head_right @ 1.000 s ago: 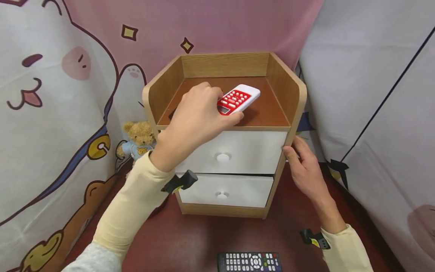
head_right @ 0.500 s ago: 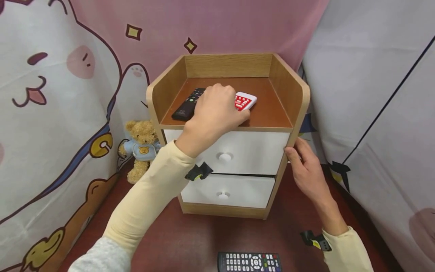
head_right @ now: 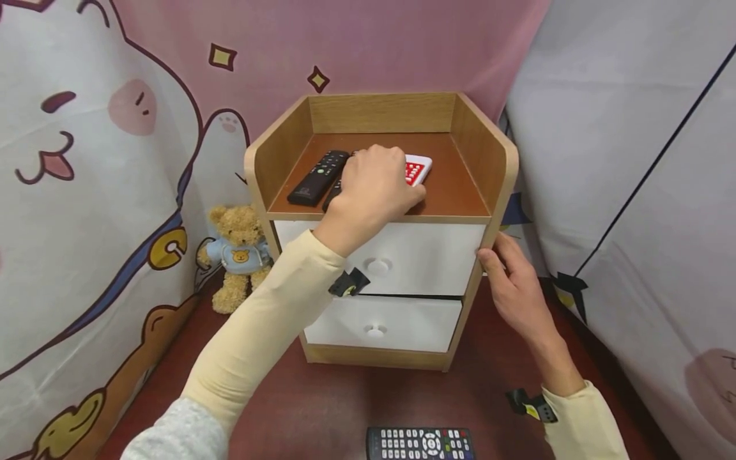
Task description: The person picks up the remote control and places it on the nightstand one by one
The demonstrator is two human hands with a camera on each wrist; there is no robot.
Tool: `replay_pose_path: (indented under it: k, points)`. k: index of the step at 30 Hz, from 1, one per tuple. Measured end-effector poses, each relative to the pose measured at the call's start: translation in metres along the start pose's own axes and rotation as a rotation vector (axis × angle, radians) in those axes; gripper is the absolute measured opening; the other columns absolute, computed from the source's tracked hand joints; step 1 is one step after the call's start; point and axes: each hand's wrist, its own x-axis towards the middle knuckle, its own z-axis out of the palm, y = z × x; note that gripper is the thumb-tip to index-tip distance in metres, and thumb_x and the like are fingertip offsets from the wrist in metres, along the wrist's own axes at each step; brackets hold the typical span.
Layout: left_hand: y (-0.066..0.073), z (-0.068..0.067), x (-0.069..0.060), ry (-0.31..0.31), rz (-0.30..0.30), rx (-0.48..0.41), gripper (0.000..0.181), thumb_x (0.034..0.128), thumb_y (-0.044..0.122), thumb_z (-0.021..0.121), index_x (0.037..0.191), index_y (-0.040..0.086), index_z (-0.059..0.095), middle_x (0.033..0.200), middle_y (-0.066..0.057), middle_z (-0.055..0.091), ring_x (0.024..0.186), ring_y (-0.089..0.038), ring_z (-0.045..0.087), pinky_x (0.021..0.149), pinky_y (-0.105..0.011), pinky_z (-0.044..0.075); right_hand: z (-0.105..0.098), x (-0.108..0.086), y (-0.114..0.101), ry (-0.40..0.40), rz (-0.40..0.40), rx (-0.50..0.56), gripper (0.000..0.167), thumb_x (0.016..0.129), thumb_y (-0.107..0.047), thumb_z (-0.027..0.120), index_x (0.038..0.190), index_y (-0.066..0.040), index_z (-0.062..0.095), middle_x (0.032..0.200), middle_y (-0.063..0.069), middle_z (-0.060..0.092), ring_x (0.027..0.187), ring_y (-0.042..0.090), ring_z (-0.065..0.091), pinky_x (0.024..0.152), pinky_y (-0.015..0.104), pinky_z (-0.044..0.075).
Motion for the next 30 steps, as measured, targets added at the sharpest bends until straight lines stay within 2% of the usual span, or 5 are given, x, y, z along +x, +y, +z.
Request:
replay_pose_path:
  k: [8, 14, 21, 26, 30]
  points:
    - [0.001, 0.001, 0.0, -0.006, -0.006, 0.061, 0.049, 0.0885, 0.067, 0.058, 0.104, 0.023, 0.069, 0.102, 0.001, 0.064, 0.096, -0.017, 0.059, 0.083, -0.029, 0.05, -0.001, 0.0, 0.001, 0.004, 0.007, -0.008, 0.039, 0.107, -0.018, 0.044, 0.145, -0.012, 0.048, 0.131, -0.014, 0.047, 0.105, 0.001, 0.053, 0.083, 0.003, 0.042]
    - [-0.003, -0.002, -0.01, 0.13, 0.078, 0.018, 0.066, 0.0871, 0.077, 0.049, 0.112, 0.018, 0.068, 0.112, -0.001, 0.061, 0.104, -0.018, 0.056, 0.089, -0.03, 0.048, 0.0, 0.001, 0.001, -0.003, -0.011, 0.019, 0.039, 0.106, -0.015, 0.045, 0.145, -0.012, 0.049, 0.134, -0.012, 0.048, 0.106, 0.001, 0.054, 0.083, 0.004, 0.043]
    - [-0.017, 0.0, -0.027, 0.202, 0.407, -0.373, 0.065, 0.09, 0.066, 0.058, 0.136, 0.021, 0.056, 0.13, 0.003, 0.055, 0.116, -0.013, 0.053, 0.095, -0.023, 0.042, 0.001, 0.0, 0.001, -0.014, -0.005, 0.018, 0.042, 0.106, -0.015, 0.044, 0.149, -0.018, 0.046, 0.132, -0.013, 0.048, 0.106, 0.002, 0.054, 0.083, 0.005, 0.043]
    - [-0.025, 0.018, -0.038, 0.228, 0.837, -0.784, 0.051, 0.0882, 0.037, 0.076, 0.13, 0.011, 0.062, 0.128, 0.001, 0.059, 0.121, -0.007, 0.051, 0.105, -0.014, 0.034, -0.001, 0.0, 0.001, -0.011, -0.014, 0.003, 0.04, 0.107, -0.015, 0.044, 0.146, -0.016, 0.048, 0.124, -0.013, 0.049, 0.1, 0.004, 0.052, 0.08, 0.007, 0.042]
    - [-0.027, 0.047, -0.062, 0.267, 1.107, -0.896, 0.057, 0.0816, 0.029, 0.083, 0.127, 0.001, 0.063, 0.127, -0.006, 0.061, 0.122, -0.008, 0.052, 0.11, -0.018, 0.035, -0.001, 0.0, 0.0, 0.001, -0.035, -0.012, 0.04, 0.106, -0.014, 0.044, 0.145, -0.015, 0.049, 0.125, -0.015, 0.049, 0.098, 0.003, 0.051, 0.078, 0.007, 0.04]
